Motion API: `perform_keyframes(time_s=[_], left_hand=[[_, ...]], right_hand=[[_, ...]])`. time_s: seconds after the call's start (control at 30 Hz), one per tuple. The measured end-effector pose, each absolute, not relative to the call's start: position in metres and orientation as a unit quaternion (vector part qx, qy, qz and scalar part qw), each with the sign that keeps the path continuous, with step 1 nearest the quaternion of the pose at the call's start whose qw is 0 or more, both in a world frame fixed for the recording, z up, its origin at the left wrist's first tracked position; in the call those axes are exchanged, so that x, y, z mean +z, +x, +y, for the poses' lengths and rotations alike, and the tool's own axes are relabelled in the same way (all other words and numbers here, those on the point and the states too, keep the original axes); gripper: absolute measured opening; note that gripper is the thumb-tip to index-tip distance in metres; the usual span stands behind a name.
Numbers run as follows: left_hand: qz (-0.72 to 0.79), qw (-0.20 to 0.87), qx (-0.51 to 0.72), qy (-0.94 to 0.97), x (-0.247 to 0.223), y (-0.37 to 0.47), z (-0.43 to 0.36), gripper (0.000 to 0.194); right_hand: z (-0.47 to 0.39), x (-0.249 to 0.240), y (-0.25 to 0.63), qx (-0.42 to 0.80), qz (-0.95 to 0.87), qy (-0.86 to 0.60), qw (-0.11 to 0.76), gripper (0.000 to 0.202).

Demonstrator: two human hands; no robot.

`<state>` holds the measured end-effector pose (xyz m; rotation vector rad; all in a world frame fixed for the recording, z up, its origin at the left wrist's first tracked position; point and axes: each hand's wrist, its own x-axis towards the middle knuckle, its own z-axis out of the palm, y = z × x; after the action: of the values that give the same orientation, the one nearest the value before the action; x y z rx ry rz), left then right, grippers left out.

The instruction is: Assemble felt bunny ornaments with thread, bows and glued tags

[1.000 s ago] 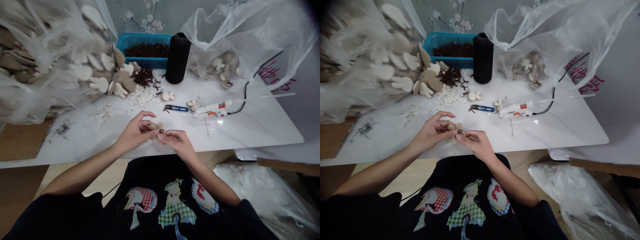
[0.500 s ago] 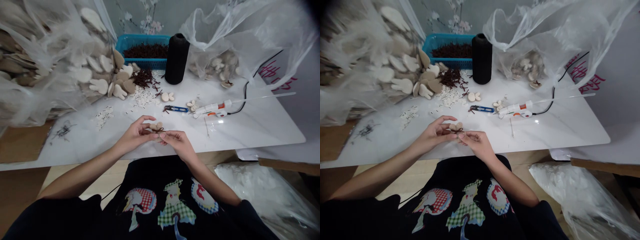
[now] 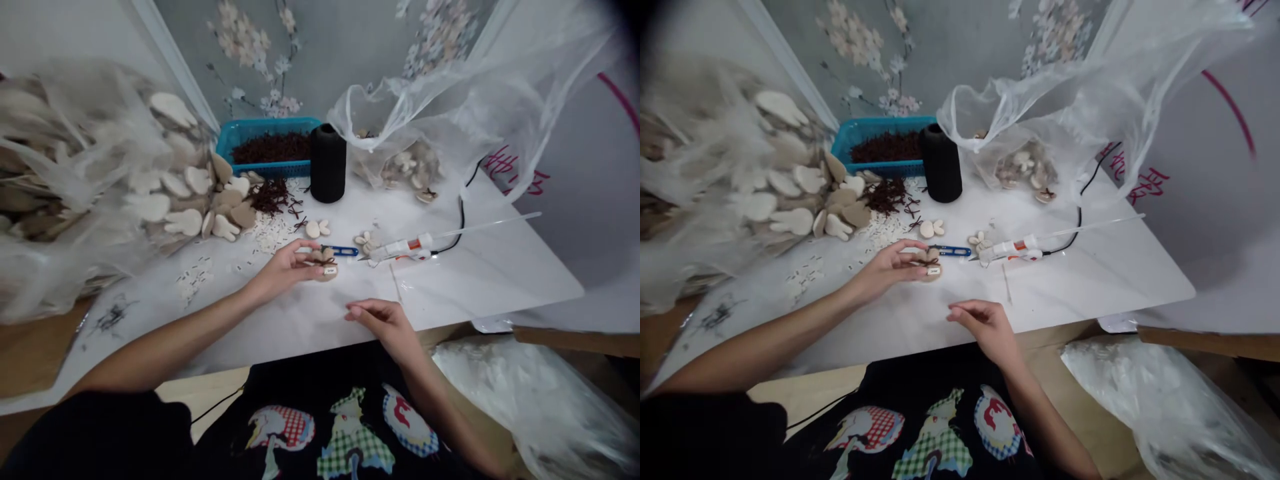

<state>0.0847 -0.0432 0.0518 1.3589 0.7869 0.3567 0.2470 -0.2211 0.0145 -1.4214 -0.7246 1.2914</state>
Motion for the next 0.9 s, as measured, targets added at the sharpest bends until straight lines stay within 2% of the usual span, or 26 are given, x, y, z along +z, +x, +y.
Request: perform_keyframes(time_s=[0.2,0.27,0.37,0.43,0.47,0.57,0.63,0.8,0.9], left_hand=[[0.330,0.671,0.157,0.645,0.025,0.180,-0.003,0.036],[0.310,0.630,0.150,0.696,0.017,0.202,0.006,0.044],[0.289,0.597,0.178,0.726,0.019,0.205,0.012,0.056],[0.264,0.556,0.194,0.764,0.025,0.187,0.010,0.057],[0.245,0.502,0.200,0.805,0.029,0.173,0.009,0.054],[0.221,0.368,0.187,0.884,0.038,0.123,0.009,0.034],[0.257,0.303,0.201,0.896,0.042,0.089,0.011,0.027],[0.394,0.144,0.185,0.889,0.051,0.020,0.030,0.028],[0.465,0.036,0.132,0.875,0.056,-0.006,0.044,0.037]], right_hand=[[-0.247,-0.012,0.274,0.451,-0.243,-0.639,0.574,0.033],[-0.248,-0.016,0.270,0.420,-0.252,-0.648,0.584,0.042],[-0.247,-0.009,0.259,0.391,-0.292,-0.685,0.540,0.051],[-0.245,-0.003,0.251,0.376,-0.334,-0.697,0.510,0.049],[-0.243,-0.001,0.248,0.367,-0.359,-0.697,0.501,0.048],[-0.239,0.000,0.240,0.339,-0.423,-0.691,0.479,0.047],[-0.236,-0.002,0.238,0.325,-0.439,-0.691,0.474,0.049],[-0.226,0.001,0.244,0.352,-0.434,-0.695,0.453,0.047],[-0.216,0.008,0.249,0.360,-0.416,-0.704,0.448,0.033]])
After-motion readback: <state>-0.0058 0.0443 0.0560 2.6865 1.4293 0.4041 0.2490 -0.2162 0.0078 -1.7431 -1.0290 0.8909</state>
